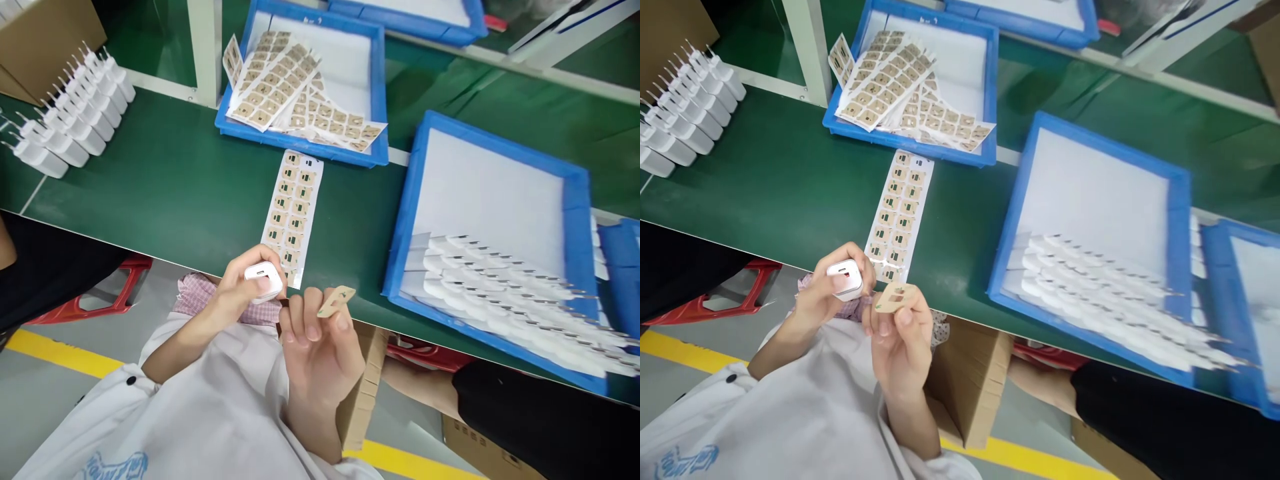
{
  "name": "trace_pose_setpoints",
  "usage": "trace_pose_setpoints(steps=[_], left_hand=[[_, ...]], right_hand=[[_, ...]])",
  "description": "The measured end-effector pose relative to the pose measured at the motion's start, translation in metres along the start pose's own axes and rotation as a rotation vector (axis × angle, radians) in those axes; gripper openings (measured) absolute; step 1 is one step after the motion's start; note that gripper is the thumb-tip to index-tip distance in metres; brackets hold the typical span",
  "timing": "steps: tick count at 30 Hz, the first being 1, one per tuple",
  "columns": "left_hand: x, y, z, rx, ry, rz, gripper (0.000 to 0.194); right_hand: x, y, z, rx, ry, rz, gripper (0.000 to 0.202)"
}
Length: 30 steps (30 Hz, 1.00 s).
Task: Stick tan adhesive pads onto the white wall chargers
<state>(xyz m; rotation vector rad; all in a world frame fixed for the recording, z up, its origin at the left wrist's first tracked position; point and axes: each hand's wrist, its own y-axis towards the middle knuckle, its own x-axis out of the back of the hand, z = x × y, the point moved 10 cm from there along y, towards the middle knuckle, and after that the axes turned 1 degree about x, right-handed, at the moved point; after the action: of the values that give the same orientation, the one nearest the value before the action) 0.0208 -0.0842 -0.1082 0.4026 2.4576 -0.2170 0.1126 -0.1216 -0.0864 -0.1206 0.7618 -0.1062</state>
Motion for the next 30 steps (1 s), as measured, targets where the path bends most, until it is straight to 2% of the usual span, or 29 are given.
trace_pose_setpoints(steps=[4, 7, 10, 12, 20, 23, 26, 28, 30], left_hand=[[-0.005, -0.001, 0.01, 0.041, 0.077, 0.058, 0.031], [-0.008, 0.001, 0.005, -0.03, 0.005, 0.088, 0.04], [-0.014, 0.004, 0.001, -0.064, -0.043, 0.152, 0.053], [-0.016, 0.004, 0.0, -0.064, -0.022, 0.185, 0.054], [-0.013, -0.009, -0.012, -0.138, 0.368, 0.074, 0.036], [-0.017, -0.014, -0.012, -0.198, 0.272, 0.026, 0.032], [-0.024, -0.016, -0.004, -0.182, 0.098, 0.084, 0.027], [-0.025, -0.018, -0.006, -0.194, 0.126, 0.118, 0.029], [-0.021, -0.019, -0.015, -0.244, 0.261, 0.095, 0.034]], right_hand=[[-0.008, 0.0, 0.0, 0.025, 0.013, 0.067, 0.031], [-0.011, 0.001, -0.001, 0.042, 0.039, 0.092, 0.028], [-0.009, 0.003, 0.001, 0.059, 0.067, 0.073, 0.023], [-0.006, 0.004, 0.002, 0.068, 0.047, 0.047, 0.025], [0.001, 0.012, 0.007, 0.096, 0.015, 0.003, 0.027], [-0.001, 0.014, 0.008, 0.097, 0.014, 0.021, 0.026], [-0.007, 0.011, 0.009, 0.076, -0.038, 0.059, 0.026], [-0.006, 0.009, 0.01, 0.057, -0.105, 0.043, 0.026], [-0.005, 0.006, 0.012, 0.042, -0.156, 0.023, 0.028]])
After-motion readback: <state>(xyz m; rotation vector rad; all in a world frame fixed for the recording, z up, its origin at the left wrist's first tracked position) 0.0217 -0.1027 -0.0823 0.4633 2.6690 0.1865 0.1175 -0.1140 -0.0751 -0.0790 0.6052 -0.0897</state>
